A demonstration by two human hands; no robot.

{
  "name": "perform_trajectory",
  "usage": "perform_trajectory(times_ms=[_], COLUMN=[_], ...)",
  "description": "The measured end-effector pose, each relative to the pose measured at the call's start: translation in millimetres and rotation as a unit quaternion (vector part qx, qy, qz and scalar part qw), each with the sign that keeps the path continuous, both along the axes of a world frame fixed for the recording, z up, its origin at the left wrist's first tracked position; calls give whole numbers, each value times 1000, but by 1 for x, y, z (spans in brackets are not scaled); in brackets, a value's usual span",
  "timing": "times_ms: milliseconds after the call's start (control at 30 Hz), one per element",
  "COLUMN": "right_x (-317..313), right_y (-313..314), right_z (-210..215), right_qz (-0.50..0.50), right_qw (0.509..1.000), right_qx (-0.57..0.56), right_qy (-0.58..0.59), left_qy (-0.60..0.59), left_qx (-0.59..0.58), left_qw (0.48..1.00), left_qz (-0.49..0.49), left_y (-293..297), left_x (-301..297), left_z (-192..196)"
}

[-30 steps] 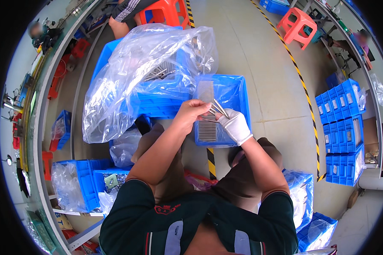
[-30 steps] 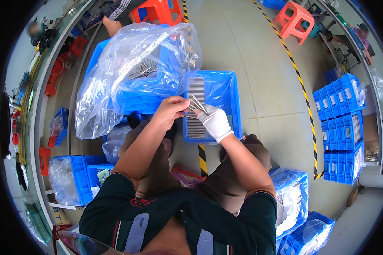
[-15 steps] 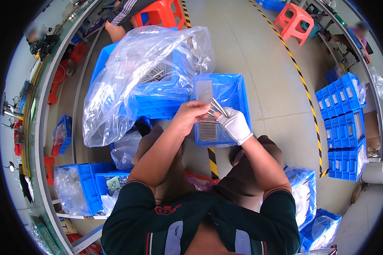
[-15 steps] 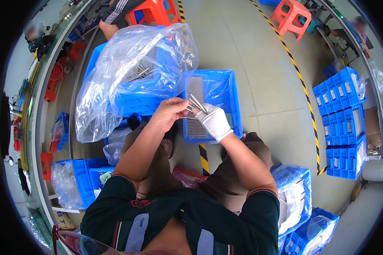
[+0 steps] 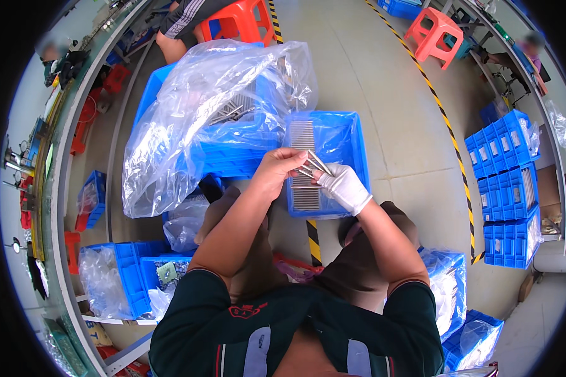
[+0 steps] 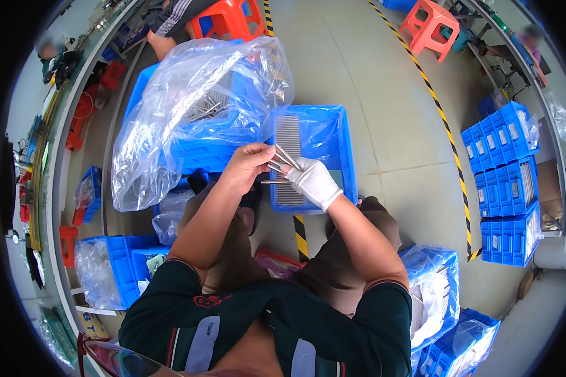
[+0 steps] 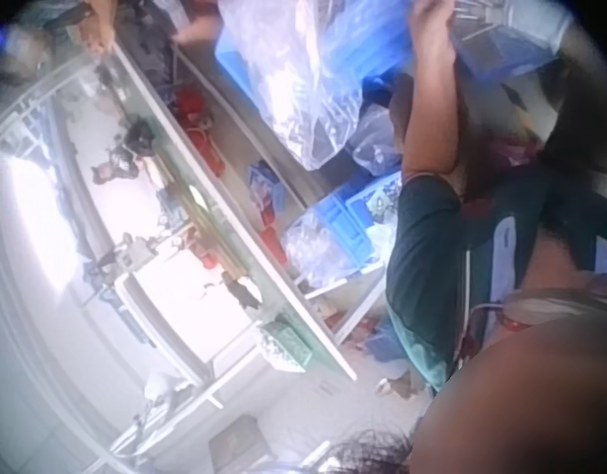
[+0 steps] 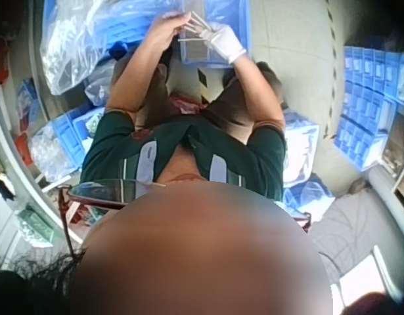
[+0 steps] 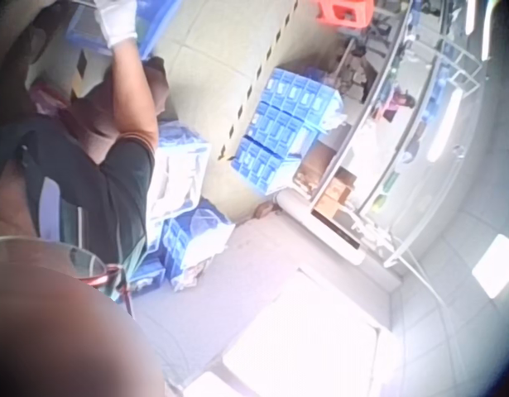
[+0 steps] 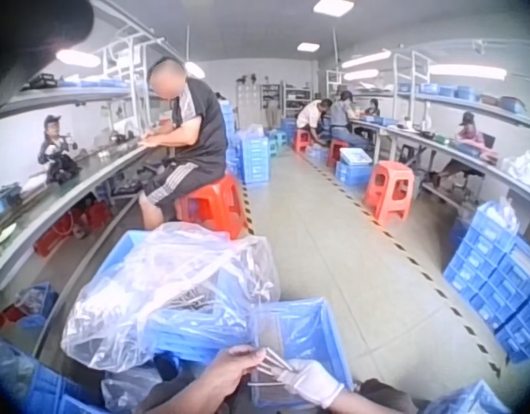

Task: The person organizes metal pins into sets by hand, taking them from a storage bin.

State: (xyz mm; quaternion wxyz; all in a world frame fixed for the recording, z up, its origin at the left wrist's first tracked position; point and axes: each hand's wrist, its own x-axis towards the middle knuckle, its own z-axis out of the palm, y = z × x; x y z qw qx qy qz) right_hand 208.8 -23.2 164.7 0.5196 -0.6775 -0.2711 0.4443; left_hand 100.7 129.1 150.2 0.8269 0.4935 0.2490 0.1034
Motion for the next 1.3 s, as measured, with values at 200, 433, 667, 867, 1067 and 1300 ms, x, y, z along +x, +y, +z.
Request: perform_trajectory(times_ms=[200,433,667,867,1067,1300], right_x=[-2,0,0,2,-2,7], right_y=[0,-1,-2,-5,-7,-4], right_z=[-2,-5,-4,-1,2,-3], right_qz=[-12,14,58,77,71,87], right_qw=[999,999,996,993,992,977], right_qx=[-1,2,-28,-34,-9,43], right_qy=[46,40,57,86,99,188], left_qy=[21,38,5,1,12,-128], left_qx=[26,57,31,87,59,-213], left_qw=[999,998,999,994,997,968], left_qz=[-30,-8,-39,-62,-57,42], left_y=[2,6,8,9,12,-10], left_x=[-1,-2,-1,-3,-4,9], left_z=[4,5,2,7,7,-6])
